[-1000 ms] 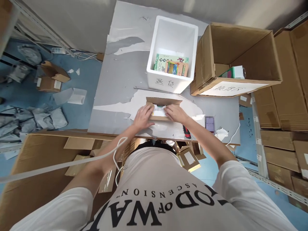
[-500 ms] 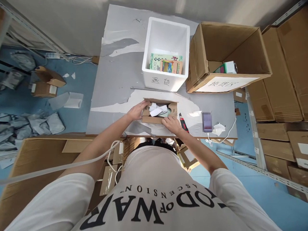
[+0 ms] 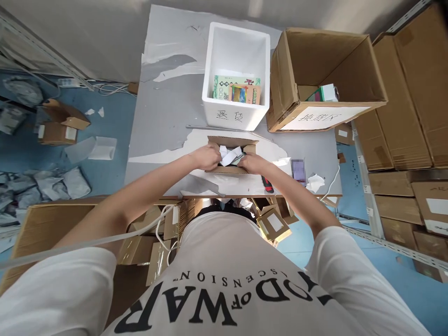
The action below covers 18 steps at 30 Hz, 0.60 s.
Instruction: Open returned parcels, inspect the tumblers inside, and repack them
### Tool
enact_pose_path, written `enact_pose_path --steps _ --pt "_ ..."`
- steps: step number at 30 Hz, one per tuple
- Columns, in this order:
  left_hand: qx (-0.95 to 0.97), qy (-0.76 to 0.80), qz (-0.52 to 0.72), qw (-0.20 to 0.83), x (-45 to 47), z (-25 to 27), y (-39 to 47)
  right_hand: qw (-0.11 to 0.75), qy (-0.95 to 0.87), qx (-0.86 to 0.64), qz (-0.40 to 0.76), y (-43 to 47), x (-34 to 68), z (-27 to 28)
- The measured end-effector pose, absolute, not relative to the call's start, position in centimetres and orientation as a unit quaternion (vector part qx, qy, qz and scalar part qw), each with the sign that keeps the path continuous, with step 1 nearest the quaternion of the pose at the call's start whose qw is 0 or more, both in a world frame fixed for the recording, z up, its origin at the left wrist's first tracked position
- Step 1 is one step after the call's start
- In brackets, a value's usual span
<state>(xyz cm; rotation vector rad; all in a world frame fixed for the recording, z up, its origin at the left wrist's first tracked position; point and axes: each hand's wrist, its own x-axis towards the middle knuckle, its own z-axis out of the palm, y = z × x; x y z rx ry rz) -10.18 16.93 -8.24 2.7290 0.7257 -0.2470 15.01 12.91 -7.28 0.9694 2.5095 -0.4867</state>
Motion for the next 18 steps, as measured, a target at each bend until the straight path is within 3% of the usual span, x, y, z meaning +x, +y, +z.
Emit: enact_pose_path --steps 2,4,8,11,18 --pt "0.958 0.219 -0.130 0.133 -8.3 -8.6 16.8 0.290 0.887 0.330 -0.146 14.2 14.1 -7.3" --pt "0.957 0.213 -0.164 0.109 -7.2 -8.9 16.9 0.312 0.879 0.339 -0.121 14.6 13.6 -7.3" --pt "0.951 0.245 -0.179 0.059 -7.1 -8.3 17.2 0.244 0.890 0.382 -0.057 13.4 14.7 -6.8" --pt "0.922 0.355 -0.146 0.049 -8.3 -7.8 15.8 0.179 0.883 0.434 -0.036 11.5 16.4 -6.5" --pt "0.827 0.544 -0.008 0.144 -10.5 -11.0 11.4 0.046 0.794 0.591 -0.138 8.1 19.2 -11.3"
